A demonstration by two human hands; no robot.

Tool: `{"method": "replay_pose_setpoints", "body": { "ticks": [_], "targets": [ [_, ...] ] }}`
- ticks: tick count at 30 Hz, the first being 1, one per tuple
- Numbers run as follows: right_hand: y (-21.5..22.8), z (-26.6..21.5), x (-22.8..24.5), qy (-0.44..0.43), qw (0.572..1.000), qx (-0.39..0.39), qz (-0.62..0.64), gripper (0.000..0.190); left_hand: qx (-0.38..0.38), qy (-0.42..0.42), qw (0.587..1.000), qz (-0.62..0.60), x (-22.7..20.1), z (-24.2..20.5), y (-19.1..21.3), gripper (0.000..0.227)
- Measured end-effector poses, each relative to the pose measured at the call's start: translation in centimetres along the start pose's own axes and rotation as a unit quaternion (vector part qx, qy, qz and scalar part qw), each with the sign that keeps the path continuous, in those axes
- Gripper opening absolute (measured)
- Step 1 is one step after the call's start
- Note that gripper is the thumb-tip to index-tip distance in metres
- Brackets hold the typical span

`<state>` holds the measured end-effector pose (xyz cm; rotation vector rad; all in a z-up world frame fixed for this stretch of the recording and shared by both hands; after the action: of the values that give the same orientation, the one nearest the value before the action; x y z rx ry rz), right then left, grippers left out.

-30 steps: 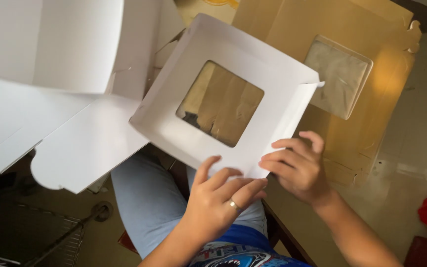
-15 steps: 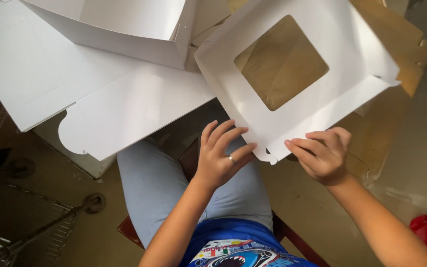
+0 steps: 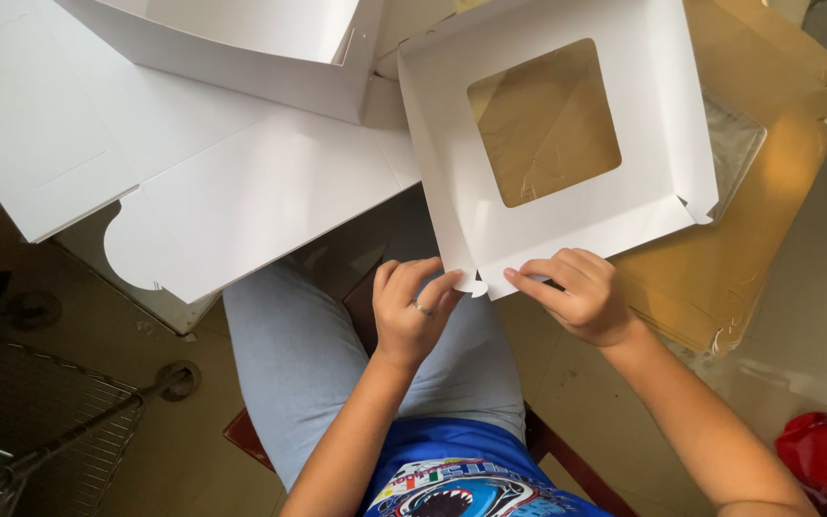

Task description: Assembling cardboard cake boxes by folding the sides and lid.

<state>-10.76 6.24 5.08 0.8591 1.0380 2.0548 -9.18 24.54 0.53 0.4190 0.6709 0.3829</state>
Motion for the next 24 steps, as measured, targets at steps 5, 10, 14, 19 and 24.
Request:
{"method": "replay_pose_setpoints", "body": {
  "ticks": [5, 10, 14, 19, 24],
  "targets": [
    [0.2, 0.4, -0.2, -0.011, 1.0, -0.002, 0.011, 0.034, -0.016, 0.038, 0.999, -0.032, -0.2, 0.6, -0.4, 0.034],
    [-0.1, 0.4, -0.5, -0.029, 0.999, 0.008, 0.03, 0.035, -0.061, 0.159, 0.98, -0.104, 1.1, 0.1, -1.2, 0.018],
    [-0.1, 0.7, -0.4, -0.028, 0.999, 0.01, 0.035, 0.035, -0.084, 0.233, 0.952, -0.179, 1.7, -0.1, -1.9, 0.012],
    [-0.3, 1.0, -0.2, -0.029, 0.999, 0.014, 0.024, 0.033, -0.122, 0.393, 0.864, -0.29, 4.2, -1.6, -4.0, 0.03],
    [-0.3, 1.3, 0.0, -0.029, 0.999, 0.013, 0.019, 0.03, -0.126, 0.402, 0.85, -0.315, 4.9, -2.1, -5.0, 0.035]
  ]
}}
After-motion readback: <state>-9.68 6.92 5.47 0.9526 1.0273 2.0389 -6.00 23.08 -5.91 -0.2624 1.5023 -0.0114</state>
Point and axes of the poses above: each hand's wrist, its own z-axis towards the middle knuckle, its own y-axis out of the back of the hand, x = y × z, the point moved 8 cm from there along z, towards the middle knuckle, and after that the axes turned 8 degrees about -y, right-handed, at the moved point
